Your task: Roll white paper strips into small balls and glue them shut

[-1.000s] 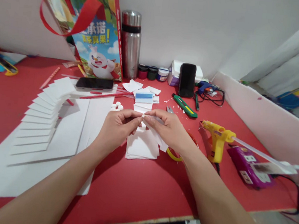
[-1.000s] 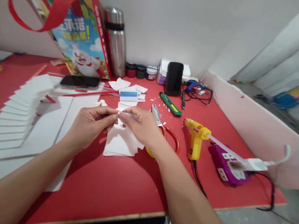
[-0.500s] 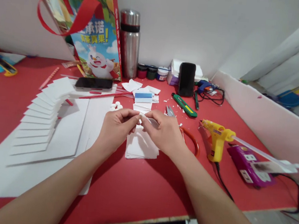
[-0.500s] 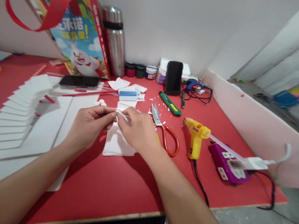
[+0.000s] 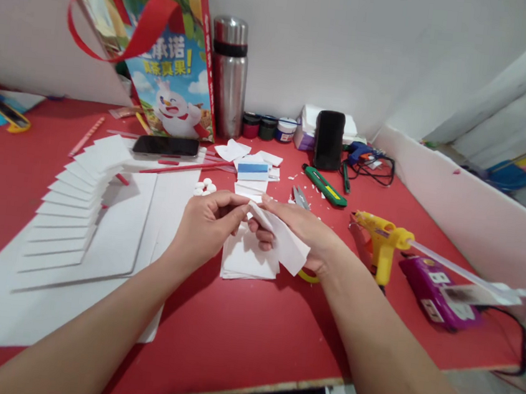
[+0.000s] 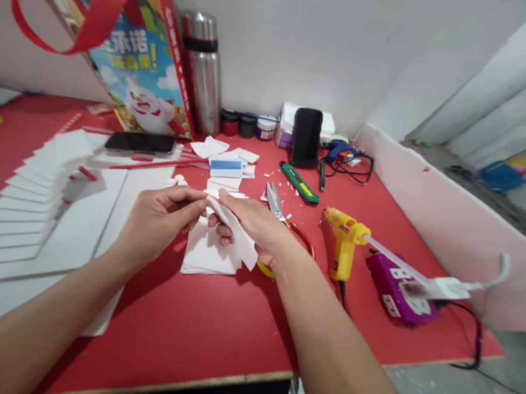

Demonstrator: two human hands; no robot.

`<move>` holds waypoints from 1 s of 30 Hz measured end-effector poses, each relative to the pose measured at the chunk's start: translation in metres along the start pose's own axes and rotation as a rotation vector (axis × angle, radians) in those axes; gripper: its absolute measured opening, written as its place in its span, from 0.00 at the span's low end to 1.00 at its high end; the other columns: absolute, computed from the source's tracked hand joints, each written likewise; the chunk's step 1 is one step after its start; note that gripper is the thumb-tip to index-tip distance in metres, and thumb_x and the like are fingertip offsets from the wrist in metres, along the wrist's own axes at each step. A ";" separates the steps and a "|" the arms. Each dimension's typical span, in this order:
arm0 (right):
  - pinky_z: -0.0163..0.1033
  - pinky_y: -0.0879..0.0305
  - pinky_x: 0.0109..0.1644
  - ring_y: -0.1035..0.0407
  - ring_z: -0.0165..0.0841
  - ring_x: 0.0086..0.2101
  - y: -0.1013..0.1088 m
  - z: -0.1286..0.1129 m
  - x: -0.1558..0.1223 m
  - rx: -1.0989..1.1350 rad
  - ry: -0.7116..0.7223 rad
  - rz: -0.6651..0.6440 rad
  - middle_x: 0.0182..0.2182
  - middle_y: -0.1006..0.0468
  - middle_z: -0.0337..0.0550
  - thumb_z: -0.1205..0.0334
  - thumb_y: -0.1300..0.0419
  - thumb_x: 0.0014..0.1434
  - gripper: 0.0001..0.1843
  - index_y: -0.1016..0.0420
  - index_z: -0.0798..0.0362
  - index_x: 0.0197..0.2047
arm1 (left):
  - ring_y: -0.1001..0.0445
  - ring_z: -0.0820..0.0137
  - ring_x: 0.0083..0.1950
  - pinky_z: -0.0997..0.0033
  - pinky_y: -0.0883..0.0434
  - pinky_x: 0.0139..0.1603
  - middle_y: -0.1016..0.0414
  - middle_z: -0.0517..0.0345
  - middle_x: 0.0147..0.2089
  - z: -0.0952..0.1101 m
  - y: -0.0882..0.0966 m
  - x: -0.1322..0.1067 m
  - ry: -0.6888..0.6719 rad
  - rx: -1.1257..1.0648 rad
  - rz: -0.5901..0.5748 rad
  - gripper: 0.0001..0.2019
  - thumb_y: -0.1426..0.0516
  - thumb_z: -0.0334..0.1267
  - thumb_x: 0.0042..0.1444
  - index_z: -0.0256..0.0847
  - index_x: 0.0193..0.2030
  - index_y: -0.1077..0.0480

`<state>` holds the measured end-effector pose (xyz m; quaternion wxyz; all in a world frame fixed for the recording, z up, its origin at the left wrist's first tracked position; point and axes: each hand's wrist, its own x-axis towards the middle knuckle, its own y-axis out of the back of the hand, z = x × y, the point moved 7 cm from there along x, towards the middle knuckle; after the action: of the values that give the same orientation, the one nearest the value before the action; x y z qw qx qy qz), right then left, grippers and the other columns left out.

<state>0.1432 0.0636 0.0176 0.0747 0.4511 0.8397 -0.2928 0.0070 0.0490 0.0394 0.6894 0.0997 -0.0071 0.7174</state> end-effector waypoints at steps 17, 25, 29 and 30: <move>0.35 0.48 0.29 0.43 0.26 0.22 -0.008 -0.037 -0.023 -0.976 0.619 0.480 0.20 0.29 0.35 0.58 0.40 0.63 0.12 0.24 0.53 0.30 | 0.34 0.76 0.23 0.73 0.35 0.26 0.29 0.63 0.22 -0.004 0.003 -0.001 0.071 -0.052 0.103 0.07 0.35 0.39 0.56 0.37 0.38 0.20; 0.35 0.46 0.26 0.41 0.26 0.21 -0.018 -0.039 -0.035 -0.845 0.735 0.548 0.21 0.28 0.35 0.59 0.38 0.62 0.12 0.25 0.52 0.27 | 0.26 0.70 0.33 0.69 0.28 0.39 0.23 0.56 0.32 0.033 -0.003 -0.018 -0.427 0.297 0.198 0.08 0.41 0.32 0.63 0.41 0.43 0.19; 0.34 0.47 0.24 0.42 0.25 0.19 -0.019 -0.046 -0.040 -0.833 0.797 0.498 0.20 0.27 0.35 0.61 0.38 0.64 0.11 0.23 0.53 0.30 | 0.22 0.68 0.42 0.67 0.25 0.48 0.19 0.50 0.45 0.036 -0.005 -0.025 -0.605 0.365 0.200 0.13 0.42 0.28 0.63 0.40 0.50 0.20; 0.33 0.47 0.24 0.41 0.24 0.19 -0.019 -0.048 -0.041 -0.833 0.818 0.488 0.20 0.27 0.34 0.62 0.38 0.64 0.10 0.23 0.54 0.30 | 0.22 0.68 0.44 0.67 0.25 0.49 0.19 0.49 0.47 0.037 -0.006 -0.026 -0.644 0.380 0.196 0.13 0.42 0.27 0.63 0.40 0.51 0.21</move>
<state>0.1590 0.0528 0.0805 -0.0184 0.6380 0.7169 0.2804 0.0190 0.0183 0.0713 0.5494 0.4447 -0.0997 0.7003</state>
